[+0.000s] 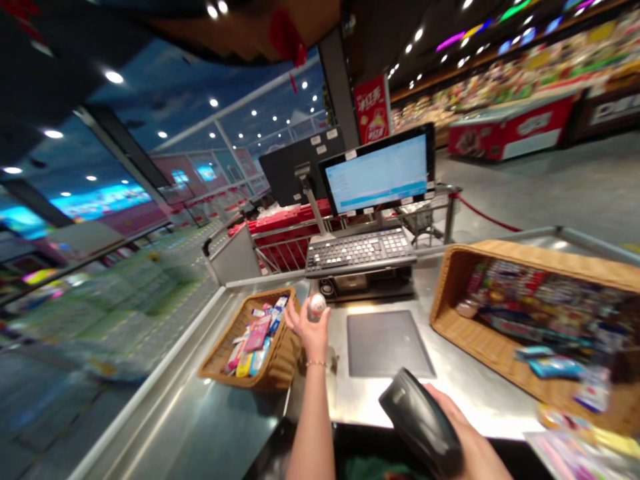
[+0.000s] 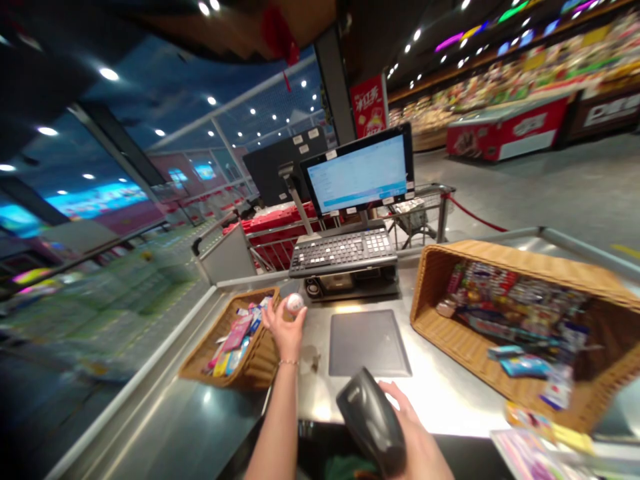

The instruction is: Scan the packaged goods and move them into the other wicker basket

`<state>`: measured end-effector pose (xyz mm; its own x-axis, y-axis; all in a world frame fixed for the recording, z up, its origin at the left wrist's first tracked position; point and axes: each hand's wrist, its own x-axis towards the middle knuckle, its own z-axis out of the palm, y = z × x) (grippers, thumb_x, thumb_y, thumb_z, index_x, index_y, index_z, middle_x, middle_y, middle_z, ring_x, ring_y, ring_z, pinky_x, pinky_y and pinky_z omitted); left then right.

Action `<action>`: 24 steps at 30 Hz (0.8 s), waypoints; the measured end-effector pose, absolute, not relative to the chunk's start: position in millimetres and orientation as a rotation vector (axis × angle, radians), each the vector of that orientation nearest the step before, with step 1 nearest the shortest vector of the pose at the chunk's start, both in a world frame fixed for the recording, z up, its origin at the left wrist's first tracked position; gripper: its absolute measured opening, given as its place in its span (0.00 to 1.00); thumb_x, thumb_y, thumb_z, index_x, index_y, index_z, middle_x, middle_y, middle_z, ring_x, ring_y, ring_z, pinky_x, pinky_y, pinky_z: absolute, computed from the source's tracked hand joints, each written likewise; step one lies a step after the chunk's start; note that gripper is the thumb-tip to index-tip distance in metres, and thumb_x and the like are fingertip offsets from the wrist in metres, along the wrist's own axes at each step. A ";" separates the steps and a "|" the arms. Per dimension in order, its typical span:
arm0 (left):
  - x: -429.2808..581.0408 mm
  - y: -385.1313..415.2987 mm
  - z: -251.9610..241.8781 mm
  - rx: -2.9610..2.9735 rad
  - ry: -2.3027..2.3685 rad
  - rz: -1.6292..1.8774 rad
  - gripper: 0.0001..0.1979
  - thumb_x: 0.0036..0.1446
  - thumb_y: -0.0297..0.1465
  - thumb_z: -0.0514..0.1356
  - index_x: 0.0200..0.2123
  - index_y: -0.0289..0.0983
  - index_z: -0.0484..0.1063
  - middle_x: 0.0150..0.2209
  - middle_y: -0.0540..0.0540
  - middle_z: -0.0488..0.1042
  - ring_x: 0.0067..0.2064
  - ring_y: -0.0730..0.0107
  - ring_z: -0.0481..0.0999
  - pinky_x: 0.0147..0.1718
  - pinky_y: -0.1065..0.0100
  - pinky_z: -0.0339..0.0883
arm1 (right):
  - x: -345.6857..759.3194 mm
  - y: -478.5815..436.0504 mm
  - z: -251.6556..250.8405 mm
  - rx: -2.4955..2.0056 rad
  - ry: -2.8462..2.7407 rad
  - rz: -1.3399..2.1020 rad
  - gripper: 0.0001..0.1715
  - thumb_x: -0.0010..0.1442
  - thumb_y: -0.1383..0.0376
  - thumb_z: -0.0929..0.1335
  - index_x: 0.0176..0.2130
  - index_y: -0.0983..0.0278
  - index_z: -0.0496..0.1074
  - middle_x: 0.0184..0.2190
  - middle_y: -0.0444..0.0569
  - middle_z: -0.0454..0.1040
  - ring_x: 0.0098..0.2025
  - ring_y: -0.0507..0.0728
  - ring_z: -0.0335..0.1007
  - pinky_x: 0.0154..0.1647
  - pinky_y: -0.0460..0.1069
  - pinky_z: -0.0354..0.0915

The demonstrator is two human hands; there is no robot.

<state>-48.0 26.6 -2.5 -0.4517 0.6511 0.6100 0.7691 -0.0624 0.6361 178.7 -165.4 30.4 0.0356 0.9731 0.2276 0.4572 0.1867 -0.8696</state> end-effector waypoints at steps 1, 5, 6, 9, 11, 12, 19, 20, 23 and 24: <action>-48.5 26.1 -1.8 -1.576 -2.069 -1.545 0.22 0.47 0.39 0.66 0.46 0.41 0.74 0.64 0.40 0.56 0.68 0.48 0.45 0.63 0.49 0.48 | 177.8 -165.2 32.8 -1.394 -1.555 0.740 0.19 0.49 0.55 0.67 0.37 0.59 0.81 0.43 0.51 0.82 0.58 0.69 0.68 0.62 0.56 0.61; -51.6 24.2 0.1 -1.559 -2.074 -1.548 0.22 0.47 0.39 0.66 0.47 0.41 0.74 0.64 0.40 0.56 0.67 0.48 0.45 0.63 0.49 0.49 | 176.3 -165.1 35.1 -1.382 -1.586 0.787 0.23 0.48 0.56 0.68 0.43 0.61 0.80 0.51 0.58 0.77 0.61 0.72 0.64 0.60 0.62 0.62; -52.9 23.8 0.3 -1.553 -2.077 -1.545 0.22 0.47 0.38 0.66 0.47 0.41 0.73 0.64 0.40 0.56 0.67 0.47 0.46 0.63 0.48 0.49 | 176.0 -165.2 33.8 -1.389 -1.594 0.799 0.24 0.48 0.56 0.68 0.44 0.62 0.79 0.53 0.60 0.75 0.61 0.73 0.62 0.60 0.64 0.61; -57.9 22.6 1.0 -1.542 -2.081 -1.520 0.22 0.47 0.38 0.66 0.47 0.40 0.73 0.64 0.39 0.56 0.67 0.46 0.46 0.63 0.48 0.49 | 174.1 -165.9 27.5 -1.430 -1.596 0.832 0.29 0.48 0.57 0.68 0.48 0.65 0.76 0.59 0.66 0.67 0.64 0.76 0.56 0.61 0.69 0.56; -61.9 22.2 1.9 -1.532 -2.077 -1.509 0.22 0.47 0.38 0.66 0.47 0.39 0.74 0.63 0.38 0.56 0.67 0.45 0.46 0.63 0.48 0.48 | 172.4 -166.1 23.1 -1.438 -1.627 0.863 0.30 0.49 0.57 0.67 0.50 0.65 0.74 0.61 0.67 0.62 0.67 0.77 0.50 0.61 0.74 0.51; -64.0 22.0 2.5 -1.524 -2.075 -1.510 0.22 0.47 0.38 0.66 0.46 0.39 0.74 0.63 0.38 0.56 0.67 0.45 0.46 0.63 0.48 0.48 | 171.7 -166.0 21.2 -1.438 -1.655 0.872 0.29 0.49 0.57 0.66 0.50 0.64 0.74 0.62 0.67 0.61 0.67 0.76 0.47 0.61 0.75 0.49; -74.8 19.8 7.9 -1.475 -2.062 -1.518 0.22 0.46 0.39 0.67 0.46 0.41 0.74 0.64 0.40 0.56 0.67 0.46 0.48 0.62 0.46 0.50 | 169.0 -162.2 15.3 -1.437 -1.829 0.817 0.25 0.48 0.62 0.65 0.48 0.61 0.73 0.65 0.63 0.57 0.69 0.73 0.41 0.61 0.75 0.50; -75.7 19.2 8.2 -1.472 -2.061 -1.516 0.22 0.46 0.39 0.67 0.46 0.41 0.74 0.64 0.39 0.56 0.67 0.46 0.48 0.62 0.47 0.51 | 168.3 -161.6 15.8 -1.434 -1.839 0.812 0.26 0.48 0.62 0.65 0.48 0.61 0.73 0.65 0.63 0.57 0.69 0.73 0.41 0.61 0.75 0.50; -78.7 18.1 7.6 -1.461 -2.049 -1.515 0.23 0.47 0.39 0.66 0.47 0.40 0.74 0.64 0.39 0.56 0.67 0.47 0.47 0.62 0.49 0.51 | 165.7 -160.6 17.7 -1.422 -1.872 0.804 0.27 0.47 0.63 0.66 0.49 0.63 0.73 0.66 0.64 0.55 0.69 0.73 0.42 0.61 0.76 0.50; -80.2 18.0 7.0 -1.455 -2.044 -1.518 0.23 0.47 0.39 0.66 0.47 0.39 0.74 0.64 0.38 0.55 0.67 0.47 0.47 0.62 0.48 0.51 | 164.7 -160.4 17.9 -1.423 -1.870 0.801 0.28 0.47 0.63 0.66 0.49 0.64 0.73 0.66 0.65 0.55 0.69 0.72 0.42 0.61 0.75 0.49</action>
